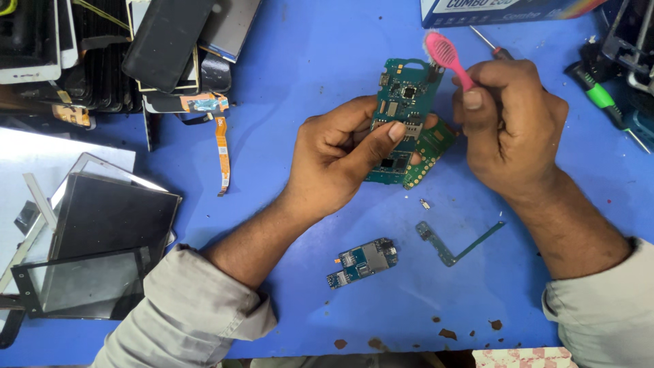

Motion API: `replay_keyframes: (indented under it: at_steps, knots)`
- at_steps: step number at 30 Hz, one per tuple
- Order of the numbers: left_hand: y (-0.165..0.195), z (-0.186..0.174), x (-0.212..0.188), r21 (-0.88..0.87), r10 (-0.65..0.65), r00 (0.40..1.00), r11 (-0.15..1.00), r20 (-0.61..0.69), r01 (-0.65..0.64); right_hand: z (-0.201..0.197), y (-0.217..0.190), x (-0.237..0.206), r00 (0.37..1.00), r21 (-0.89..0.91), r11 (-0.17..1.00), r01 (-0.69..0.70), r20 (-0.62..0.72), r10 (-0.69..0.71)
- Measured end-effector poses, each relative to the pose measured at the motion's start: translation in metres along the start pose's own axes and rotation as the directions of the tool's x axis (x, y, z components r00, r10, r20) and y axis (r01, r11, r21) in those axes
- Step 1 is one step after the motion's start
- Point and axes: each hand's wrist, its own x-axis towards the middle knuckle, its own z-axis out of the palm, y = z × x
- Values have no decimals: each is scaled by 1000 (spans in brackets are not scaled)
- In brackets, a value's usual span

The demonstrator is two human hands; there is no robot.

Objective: The person holds a disassembled phone motherboard in one hand and brushes its surface and connectors with a small pink brush, turning the board to clean different sides. They occasionally set the board down and pick up a screwdriver to work on the board and a second green circuit board on the blue workbench.

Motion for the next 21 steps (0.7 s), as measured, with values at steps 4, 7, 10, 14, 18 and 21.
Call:
replay_keyframes:
  at_steps: [4,7,10,14,18,21]
  knots:
    - [1,0,0,19,10,1000,1000,0,-10,0,0,2,1000,-11,1000,29,-2,-29]
    - [1,-1,1,-16,-2,1000,1000,-7,2,0,-1,2,1000,-9,1000,24,2,-24]
    - [0,-1,1,-14,5,1000,1000,-9,-5,0,-2,2,999,-33,999,42,7,-42]
    - [-1,-2,0,14,31,1000,999,-1,-31,0,-2,1,1000,-40,999,25,3,-25]
    - [-1,-2,1,-57,-16,1000,998,-2,16,-1,-2,1,1000,-69,997,19,10,-18]
    - [-1,-2,2,-100,-42,999,994,-8,41,0,-3,1,999,-90,995,33,15,-32]
